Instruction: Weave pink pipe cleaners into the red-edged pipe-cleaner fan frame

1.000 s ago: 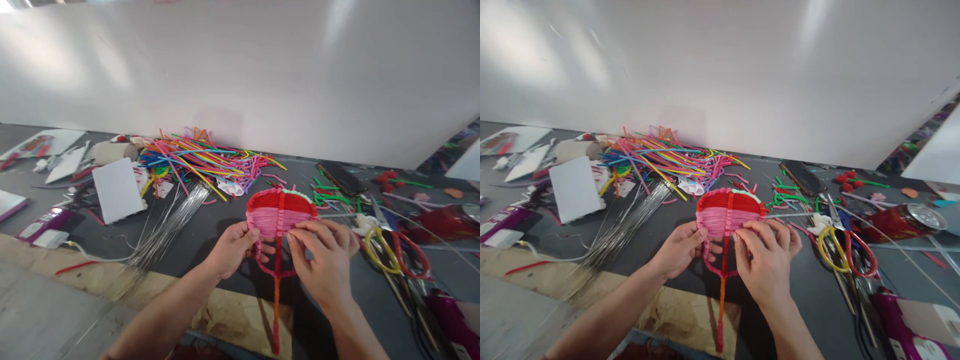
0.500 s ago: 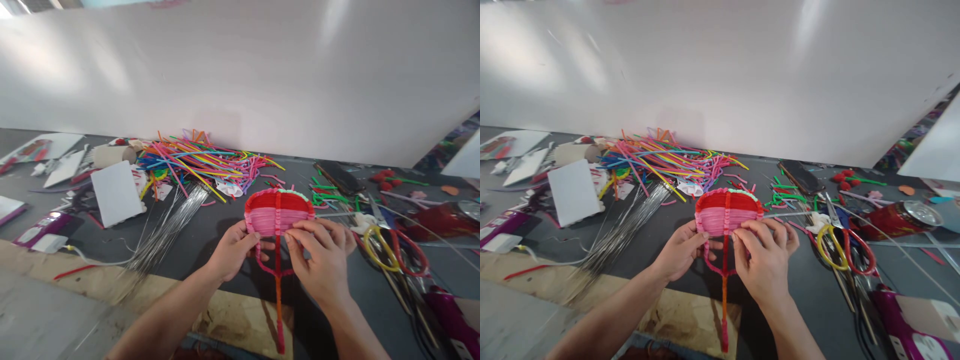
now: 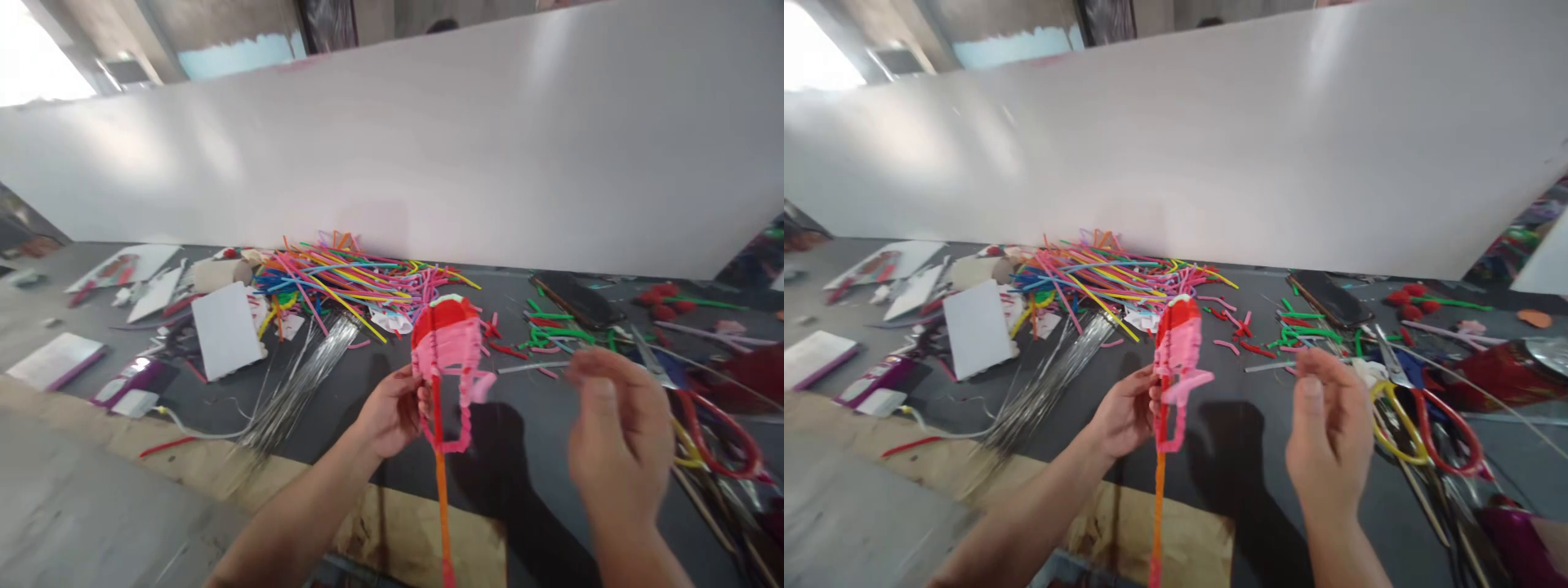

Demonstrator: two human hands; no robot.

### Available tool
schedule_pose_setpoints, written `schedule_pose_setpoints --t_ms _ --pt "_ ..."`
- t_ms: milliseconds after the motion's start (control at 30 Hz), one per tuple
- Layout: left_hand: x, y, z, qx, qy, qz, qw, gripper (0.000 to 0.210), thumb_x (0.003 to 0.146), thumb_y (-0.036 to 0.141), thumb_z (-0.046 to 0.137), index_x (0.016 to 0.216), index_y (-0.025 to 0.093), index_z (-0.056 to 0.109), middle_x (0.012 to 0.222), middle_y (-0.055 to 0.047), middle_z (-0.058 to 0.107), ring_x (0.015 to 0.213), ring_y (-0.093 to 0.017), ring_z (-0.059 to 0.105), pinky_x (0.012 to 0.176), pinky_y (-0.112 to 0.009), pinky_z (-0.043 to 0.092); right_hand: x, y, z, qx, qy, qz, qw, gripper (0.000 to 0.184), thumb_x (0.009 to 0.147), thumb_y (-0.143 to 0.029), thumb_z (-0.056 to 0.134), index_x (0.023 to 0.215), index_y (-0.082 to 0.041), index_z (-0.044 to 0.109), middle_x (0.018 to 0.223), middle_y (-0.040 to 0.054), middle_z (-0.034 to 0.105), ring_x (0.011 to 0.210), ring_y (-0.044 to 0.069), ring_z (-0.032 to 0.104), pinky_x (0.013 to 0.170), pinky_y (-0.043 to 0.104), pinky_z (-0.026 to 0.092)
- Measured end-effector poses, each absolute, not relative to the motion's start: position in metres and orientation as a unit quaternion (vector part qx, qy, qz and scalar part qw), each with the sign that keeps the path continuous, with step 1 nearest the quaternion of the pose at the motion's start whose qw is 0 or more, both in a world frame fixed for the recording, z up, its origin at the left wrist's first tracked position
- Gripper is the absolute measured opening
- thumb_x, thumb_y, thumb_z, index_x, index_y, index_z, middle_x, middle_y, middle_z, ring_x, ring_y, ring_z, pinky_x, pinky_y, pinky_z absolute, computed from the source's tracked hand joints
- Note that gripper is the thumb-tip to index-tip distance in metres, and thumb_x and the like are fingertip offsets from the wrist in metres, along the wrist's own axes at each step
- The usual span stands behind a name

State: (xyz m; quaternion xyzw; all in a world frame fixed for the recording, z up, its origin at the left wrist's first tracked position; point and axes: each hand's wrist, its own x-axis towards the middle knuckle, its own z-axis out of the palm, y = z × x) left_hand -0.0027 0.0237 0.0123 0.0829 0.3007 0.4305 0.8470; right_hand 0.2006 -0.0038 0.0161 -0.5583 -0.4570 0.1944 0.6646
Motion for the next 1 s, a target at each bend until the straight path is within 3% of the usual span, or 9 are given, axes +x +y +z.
schedule_pose_setpoints --t_ms 100,200,300,400,500,600,733,833,1000 --pt "-0.002 0.018 0.013 0.020 0.225 0.412 0.883 0.030 0.074 0.009 0.053 0.103 0.009 0.058 0.060 0.003 0.043 0.044 -0.002 0.037 0.041 -0.009 0.032 0.192 0.002 0.002 -0.509 -0.381 0.398 0.662 0.025 0.083 -0.042 0.055 0.103 -0.027 0.059 0.096 0.0041 0.062 0.092 0.019 0.058 0.081 0.036 0.046" --pt "0.001 0.009 0.008 0.002 0.186 0.373 0.909 0.031 0.076 0.011 0.051 0.106 0.010 0.057 0.059 0.004 0.037 0.041 -0.001 0.029 0.038 -0.007 0.025 0.180 0.003 -0.012 -0.502 -0.443 0.466 0.578 0.036 0.078 -0.044 0.062 0.108 -0.026 0.058 0.104 0.0061 0.063 0.099 0.020 0.058 0.085 0.036 0.046" --pt "0.004 0.004 0.000 0.030 0.183 0.282 0.941 0.012 0.078 0.018 0.053 0.082 0.009 0.060 0.051 0.006 0.028 0.038 -0.001 0.018 0.035 -0.008 0.019 0.174 0.002 -0.017 -0.501 -0.477 0.471 0.547 0.043 0.076 -0.047 0.063 0.113 -0.025 0.055 0.111 0.0069 0.062 0.103 0.021 0.056 0.089 0.037 0.045" --pt "0.006 0.001 -0.005 0.077 0.167 0.183 0.966 0.031 0.078 0.028 0.054 0.053 0.010 0.048 0.045 0.007 0.022 0.037 0.000 0.010 0.034 -0.009 0.014 0.174 0.002 -0.014 -0.486 -0.446 0.518 0.544 0.045 0.076 -0.048 0.063 0.114 -0.025 0.056 0.101 0.0047 0.065 0.092 0.019 0.059 0.082 0.034 0.047" --pt "0.008 -0.001 -0.004 0.097 0.167 0.156 0.969 0.036 0.076 0.032 0.056 0.050 0.012 0.044 0.044 0.007 0.021 0.036 0.000 0.009 0.033 -0.012 0.009 0.175 0.001 -0.011 -0.440 -0.404 0.609 0.522 0.036 0.076 -0.045 0.064 0.105 -0.023 0.062 0.092 0.0039 0.068 0.083 0.018 0.061 0.076 0.031 0.048" --pt "0.012 -0.002 -0.005 0.125 0.188 0.162 0.961 0.036 0.075 0.036 0.058 0.052 0.011 0.049 0.042 0.006 0.026 0.034 -0.001 0.016 0.034 -0.014 0.015 0.174 0.000 -0.011 -0.415 -0.375 0.650 0.514 0.025 0.074 -0.038 0.068 0.093 -0.021 0.066 0.085 0.0025 0.068 0.077 0.017 0.061 0.074 0.030 0.048" --pt "0.019 0.001 -0.010 0.215 0.306 0.231 0.898 0.034 0.073 0.041 0.059 0.069 0.007 0.063 0.054 -0.006 0.055 0.047 -0.011 0.052 0.047 -0.021 0.040 0.176 0.001 -0.008 -0.411 -0.322 0.663 0.537 0.022 0.071 -0.035 0.071 0.088 -0.021 0.065 0.078 0.0018 0.067 0.071 0.018 0.062 0.068 0.033 0.050" --pt "0.016 0.006 -0.010 0.241 0.393 0.339 0.820 0.014 0.065 0.023 0.067 0.071 0.011 0.063 0.064 -0.008 0.065 0.061 -0.017 0.062 0.061 -0.029 0.048 0.179 0.005 -0.004 -0.397 -0.273 0.669 0.567 0.019 0.069 -0.033 0.073 0.082 -0.022 0.065 0.077 0.0010 0.068 0.071 0.018 0.063 0.067 0.032 0.051" --pt "0.001 0.013 -0.001 0.262 0.360 0.383 0.809 0.018 0.057 0.010 0.072 0.073 0.011 0.064 0.074 -0.009 0.069 0.071 -0.022 0.067 0.074 -0.038 0.052 0.183 0.010 0.001 -0.400 -0.249 0.650 0.596 0.020 0.066 -0.036 0.074 0.078 -0.023 0.064 0.078 0.0005 0.069 0.072 0.018 0.064 0.067 0.031 0.051"
